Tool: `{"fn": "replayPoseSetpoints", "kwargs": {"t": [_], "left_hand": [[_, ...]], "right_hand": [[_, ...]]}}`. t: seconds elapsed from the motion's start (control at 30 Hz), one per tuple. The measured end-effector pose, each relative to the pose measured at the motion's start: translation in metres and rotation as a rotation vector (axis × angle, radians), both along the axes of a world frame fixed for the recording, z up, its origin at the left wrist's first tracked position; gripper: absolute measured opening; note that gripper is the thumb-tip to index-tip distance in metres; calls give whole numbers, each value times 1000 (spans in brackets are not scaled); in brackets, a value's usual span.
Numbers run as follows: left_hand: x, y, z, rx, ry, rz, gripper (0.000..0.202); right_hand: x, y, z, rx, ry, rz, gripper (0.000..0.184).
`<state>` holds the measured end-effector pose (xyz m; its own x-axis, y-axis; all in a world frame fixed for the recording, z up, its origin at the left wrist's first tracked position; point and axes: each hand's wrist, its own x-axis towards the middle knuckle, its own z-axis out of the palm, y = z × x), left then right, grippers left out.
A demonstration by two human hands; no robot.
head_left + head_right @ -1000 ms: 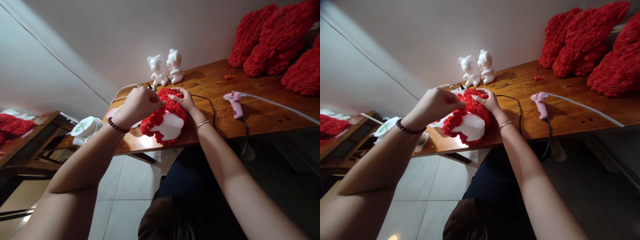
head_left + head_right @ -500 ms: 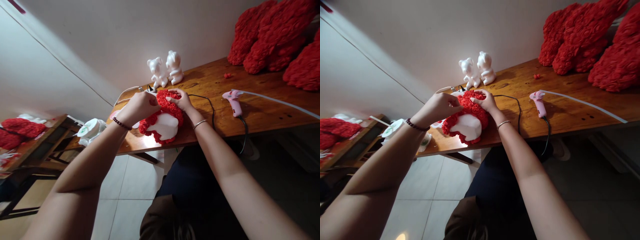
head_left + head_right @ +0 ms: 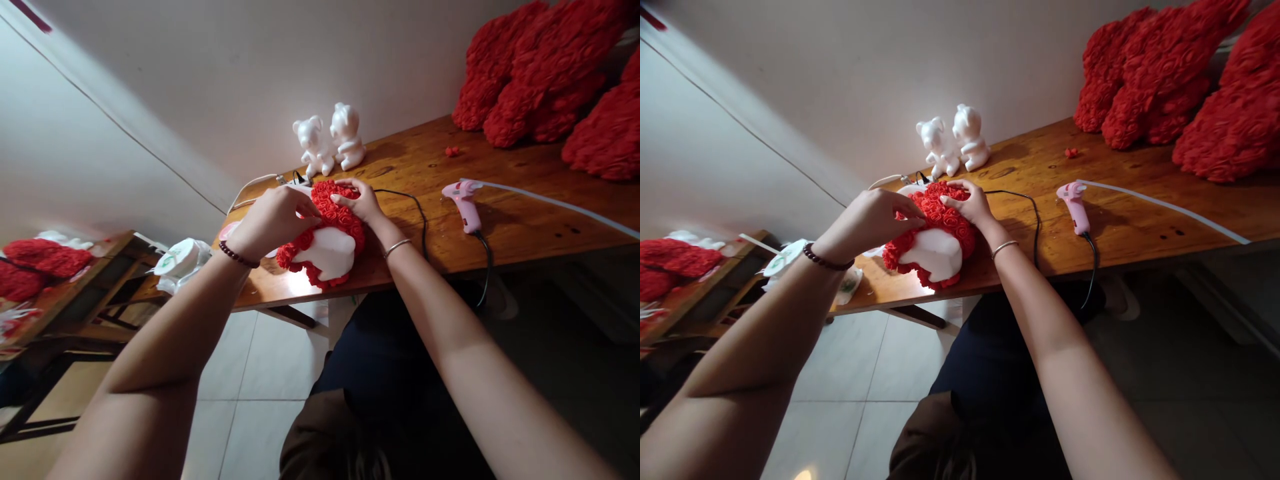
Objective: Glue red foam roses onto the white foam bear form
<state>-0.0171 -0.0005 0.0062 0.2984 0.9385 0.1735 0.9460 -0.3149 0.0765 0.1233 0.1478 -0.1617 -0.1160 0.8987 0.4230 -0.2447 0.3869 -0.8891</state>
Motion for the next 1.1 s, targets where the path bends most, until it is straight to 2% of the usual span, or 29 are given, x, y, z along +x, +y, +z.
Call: {"fn": "replayPoseSetpoints", "kwargs": {"t": [0.13,0.3,0.6,0.73,0.87,1.1], "left_hand": [[2,0,-2,64,95,46,11],[5,6,-8,97,137,-15,13],[14,17,-4,6,281,36,18],[7,25,-2,-40,295,35,11],[0,31,0,-94,287,-66,16],[-15,17,1,-9,196,-103,26]], "right_hand": [[0,1,-2,7,-13,5,66],[-2,-2,0,20,6,-36,64],[-4,-3,-5,41,20,-61,56],[-4,-2,-5,46,18,-47,60],[-3,-3,-4,40,15,-46,64],[-1,-4,-2,7,59,-16,65]]}}
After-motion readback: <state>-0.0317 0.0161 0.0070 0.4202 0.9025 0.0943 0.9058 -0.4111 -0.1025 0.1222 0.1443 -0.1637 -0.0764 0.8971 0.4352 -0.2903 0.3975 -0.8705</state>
